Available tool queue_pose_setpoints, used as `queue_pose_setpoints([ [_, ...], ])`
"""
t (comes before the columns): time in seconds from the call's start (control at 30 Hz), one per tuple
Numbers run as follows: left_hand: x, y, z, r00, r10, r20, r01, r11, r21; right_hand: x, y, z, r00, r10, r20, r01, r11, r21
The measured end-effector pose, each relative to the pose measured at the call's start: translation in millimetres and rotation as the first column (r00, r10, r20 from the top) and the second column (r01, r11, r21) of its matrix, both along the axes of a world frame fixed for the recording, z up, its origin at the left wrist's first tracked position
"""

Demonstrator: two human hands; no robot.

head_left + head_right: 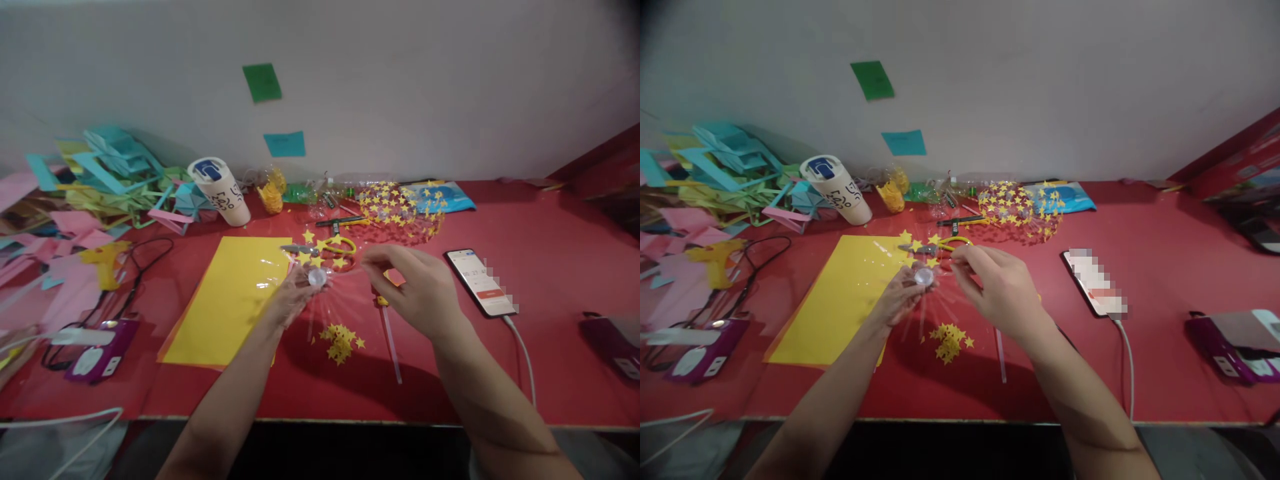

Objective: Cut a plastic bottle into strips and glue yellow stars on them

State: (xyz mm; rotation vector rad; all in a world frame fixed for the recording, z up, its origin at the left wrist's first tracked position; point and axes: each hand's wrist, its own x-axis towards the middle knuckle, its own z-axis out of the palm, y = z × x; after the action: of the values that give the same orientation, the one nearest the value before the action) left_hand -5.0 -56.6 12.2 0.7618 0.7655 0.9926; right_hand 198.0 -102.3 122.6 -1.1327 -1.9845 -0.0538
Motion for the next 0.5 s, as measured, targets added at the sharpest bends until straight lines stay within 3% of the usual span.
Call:
queue_pose_setpoints([
  [0.17, 6.6, 0.0, -6.4, 0.997, 0.057, -0.042, -0.054, 0.996, 0.073, -0.3, 0.7, 0.4, 1.0, -0.005, 0.013, 0.004, 1.0, 0.012],
  [0.37, 19.8, -2.1, -10.1, 0.959, 0.255, -0.127, -0.24, 0.964, 0.116, -12.4, -4.8, -0.8, 1.0, 0.002, -0.027, -0.001, 0.999, 0.041],
  [0.5, 25.8, -6.9, -9.9, 0.926, 0.34, -0.166, -0.3, 0.927, 0.225, -22.5, -7.6, -3.5, 0.996, 0.048, -0.071, -0.046, 0.998, 0.034],
])
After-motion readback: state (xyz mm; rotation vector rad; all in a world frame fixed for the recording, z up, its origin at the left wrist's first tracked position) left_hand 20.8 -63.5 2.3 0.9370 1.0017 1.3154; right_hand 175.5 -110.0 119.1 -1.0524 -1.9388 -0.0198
